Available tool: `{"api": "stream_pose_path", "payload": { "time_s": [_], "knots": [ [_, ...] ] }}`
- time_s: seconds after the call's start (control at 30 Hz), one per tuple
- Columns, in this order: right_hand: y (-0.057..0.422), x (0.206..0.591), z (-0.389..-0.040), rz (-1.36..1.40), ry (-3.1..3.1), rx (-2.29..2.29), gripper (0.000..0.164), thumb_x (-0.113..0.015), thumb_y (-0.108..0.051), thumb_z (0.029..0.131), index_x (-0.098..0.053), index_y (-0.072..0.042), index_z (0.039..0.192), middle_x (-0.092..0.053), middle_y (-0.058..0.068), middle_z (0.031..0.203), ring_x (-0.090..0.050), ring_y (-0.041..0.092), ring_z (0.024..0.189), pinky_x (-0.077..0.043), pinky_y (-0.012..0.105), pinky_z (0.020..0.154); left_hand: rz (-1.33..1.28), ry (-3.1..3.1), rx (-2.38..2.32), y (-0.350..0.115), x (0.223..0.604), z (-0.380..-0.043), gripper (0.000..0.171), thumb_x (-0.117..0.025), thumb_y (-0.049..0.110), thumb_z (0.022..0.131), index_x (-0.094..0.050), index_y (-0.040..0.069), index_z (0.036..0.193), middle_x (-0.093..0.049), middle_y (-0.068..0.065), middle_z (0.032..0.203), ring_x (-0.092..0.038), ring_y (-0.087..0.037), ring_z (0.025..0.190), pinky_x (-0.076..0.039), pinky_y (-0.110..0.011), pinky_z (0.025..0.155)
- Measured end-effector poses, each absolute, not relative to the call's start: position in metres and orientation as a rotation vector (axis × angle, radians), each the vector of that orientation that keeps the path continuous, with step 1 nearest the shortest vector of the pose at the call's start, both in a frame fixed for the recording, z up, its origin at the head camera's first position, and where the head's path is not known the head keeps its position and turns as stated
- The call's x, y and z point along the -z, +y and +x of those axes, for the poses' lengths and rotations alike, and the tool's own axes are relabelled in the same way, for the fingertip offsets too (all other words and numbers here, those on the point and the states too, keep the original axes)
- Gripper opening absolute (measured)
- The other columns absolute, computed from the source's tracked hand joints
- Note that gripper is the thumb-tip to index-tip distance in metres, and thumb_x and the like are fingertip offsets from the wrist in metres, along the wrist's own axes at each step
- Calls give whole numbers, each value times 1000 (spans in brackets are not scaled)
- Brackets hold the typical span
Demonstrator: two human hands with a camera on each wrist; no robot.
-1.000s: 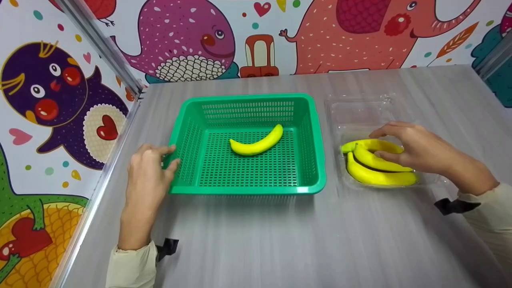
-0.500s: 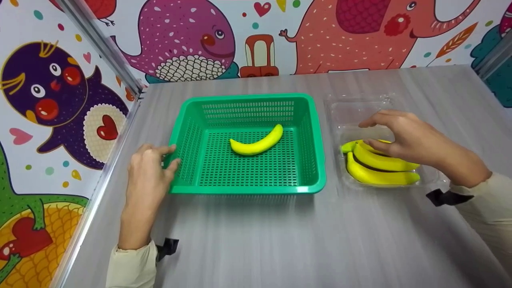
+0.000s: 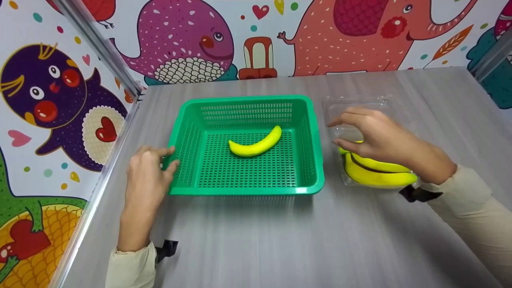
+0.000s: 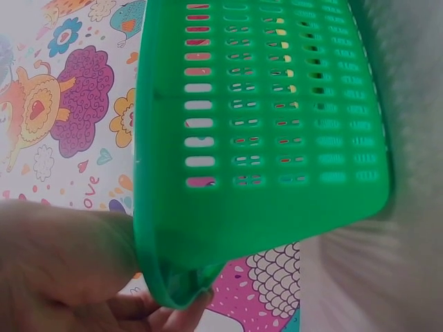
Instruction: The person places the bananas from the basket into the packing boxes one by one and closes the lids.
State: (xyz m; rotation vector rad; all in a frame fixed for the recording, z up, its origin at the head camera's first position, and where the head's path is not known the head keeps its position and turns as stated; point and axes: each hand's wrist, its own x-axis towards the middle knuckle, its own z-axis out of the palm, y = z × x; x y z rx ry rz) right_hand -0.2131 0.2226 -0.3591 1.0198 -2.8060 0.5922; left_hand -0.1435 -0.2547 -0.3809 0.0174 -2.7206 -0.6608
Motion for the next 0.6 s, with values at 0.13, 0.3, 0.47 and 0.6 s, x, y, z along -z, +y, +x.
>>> {"api": "stream_pose_path", "payload": {
  "time_s": [0.13, 0.3, 0.47, 0.6],
  "knots": [
    [205, 358, -214, 1042, -2822, -596, 44, -90, -18, 89, -76, -10, 130, -77, 6, 125, -72, 24, 118, -67, 48, 92, 31, -2726, 663, -254, 381, -143, 32, -84, -2, 90, -79, -6, 121, -74, -34, 107, -70, -45, 95, -59, -57, 80],
    [182, 358, -218, 1093, -2840, -591, 46, -90, -21, 90, -75, -10, 132, -75, 7, 127, -70, 24, 116, -67, 47, 90, 45, -2737, 665, -255, 381, -142, 33, -84, -1, 90, -79, -5, 123, -73, -35, 109, -70, -46, 97, -59, -58, 82],
    [162, 360, -223, 1153, -2862, -588, 45, -89, -22, 91, -74, -9, 132, -74, 9, 133, -71, 28, 122, -67, 47, 93, 45, -2741, 670, -254, 380, -142, 33, -84, -1, 91, -79, -5, 123, -73, -34, 109, -71, -46, 97, -60, -58, 82],
    [150, 361, -226, 1188, -2888, -569, 46, -88, -23, 92, -74, -9, 133, -74, 10, 133, -71, 29, 121, -66, 47, 95, 43, -2743, 665, -254, 379, -142, 33, -84, 0, 91, -79, -5, 123, -73, -34, 109, -70, -46, 97, -60, -58, 82]
  ]
}}
